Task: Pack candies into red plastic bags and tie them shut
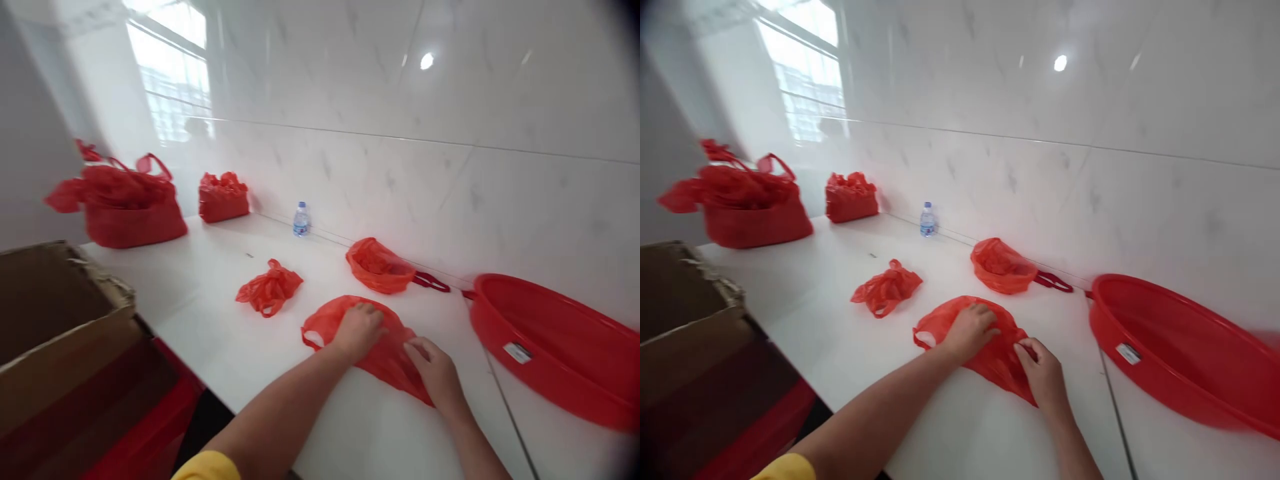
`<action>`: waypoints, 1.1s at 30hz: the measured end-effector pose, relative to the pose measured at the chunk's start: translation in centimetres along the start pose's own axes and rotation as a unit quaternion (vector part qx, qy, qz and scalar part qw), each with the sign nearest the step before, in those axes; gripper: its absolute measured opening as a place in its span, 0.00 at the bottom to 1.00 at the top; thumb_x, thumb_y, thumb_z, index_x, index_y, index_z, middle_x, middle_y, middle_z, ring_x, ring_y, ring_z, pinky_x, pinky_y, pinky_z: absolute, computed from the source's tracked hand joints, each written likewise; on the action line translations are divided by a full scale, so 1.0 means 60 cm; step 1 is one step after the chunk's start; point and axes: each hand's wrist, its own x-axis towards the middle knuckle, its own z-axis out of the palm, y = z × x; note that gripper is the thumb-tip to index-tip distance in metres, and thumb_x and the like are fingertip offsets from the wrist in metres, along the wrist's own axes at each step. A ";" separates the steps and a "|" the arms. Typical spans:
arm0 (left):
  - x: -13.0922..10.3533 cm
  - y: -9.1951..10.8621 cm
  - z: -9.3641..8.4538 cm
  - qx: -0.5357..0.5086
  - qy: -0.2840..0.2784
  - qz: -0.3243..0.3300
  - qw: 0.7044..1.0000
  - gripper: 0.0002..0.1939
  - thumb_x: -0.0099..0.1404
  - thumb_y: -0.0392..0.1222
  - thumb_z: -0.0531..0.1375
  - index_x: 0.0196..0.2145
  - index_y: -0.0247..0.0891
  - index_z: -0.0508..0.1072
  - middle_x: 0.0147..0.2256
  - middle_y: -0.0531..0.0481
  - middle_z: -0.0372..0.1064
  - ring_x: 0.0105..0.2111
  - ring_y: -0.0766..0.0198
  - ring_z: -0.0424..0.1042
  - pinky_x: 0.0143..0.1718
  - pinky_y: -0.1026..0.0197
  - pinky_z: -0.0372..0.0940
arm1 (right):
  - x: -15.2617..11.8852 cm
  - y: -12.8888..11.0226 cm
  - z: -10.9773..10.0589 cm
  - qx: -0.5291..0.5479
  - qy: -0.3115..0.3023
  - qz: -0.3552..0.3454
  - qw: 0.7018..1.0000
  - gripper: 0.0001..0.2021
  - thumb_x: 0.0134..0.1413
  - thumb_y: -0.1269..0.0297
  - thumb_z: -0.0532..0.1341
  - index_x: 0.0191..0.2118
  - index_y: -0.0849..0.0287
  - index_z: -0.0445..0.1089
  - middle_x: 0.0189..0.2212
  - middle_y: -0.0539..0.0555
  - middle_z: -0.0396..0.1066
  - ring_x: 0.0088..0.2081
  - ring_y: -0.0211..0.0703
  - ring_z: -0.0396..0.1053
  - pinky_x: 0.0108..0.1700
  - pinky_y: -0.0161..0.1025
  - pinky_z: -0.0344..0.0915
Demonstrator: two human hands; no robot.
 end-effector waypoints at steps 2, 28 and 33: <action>0.000 -0.004 -0.003 0.025 0.024 0.008 0.999 0.20 0.56 0.49 0.62 0.45 0.39 0.70 0.46 0.42 0.65 0.47 0.48 0.62 0.48 0.48 0.58 | -0.003 -0.004 -0.001 0.030 -0.004 -0.011 0.999 0.14 0.50 0.49 0.57 0.28 0.55 0.66 0.24 0.48 0.67 0.29 0.41 0.63 0.33 0.36 0.61; 0.005 0.004 -0.020 -0.086 0.046 -0.088 0.991 0.09 0.64 0.39 0.48 0.29 0.39 0.65 0.31 0.52 0.66 0.31 0.64 0.63 0.32 0.63 0.55 | 0.010 0.028 -0.064 0.086 0.173 0.049 0.980 0.18 0.49 0.52 0.58 0.43 0.57 0.66 0.37 0.55 0.70 0.38 0.45 0.67 0.39 0.41 0.66; 0.006 0.014 -0.006 -0.270 0.131 -0.102 0.949 0.05 0.60 0.41 0.55 0.30 0.39 0.67 0.42 0.48 0.66 0.45 0.59 0.64 0.47 0.57 0.59 | -0.012 -0.024 -0.003 0.106 0.036 -0.059 0.992 0.42 0.42 0.55 0.65 0.63 0.49 0.46 0.59 0.57 0.55 0.55 0.50 0.59 0.49 0.44 0.64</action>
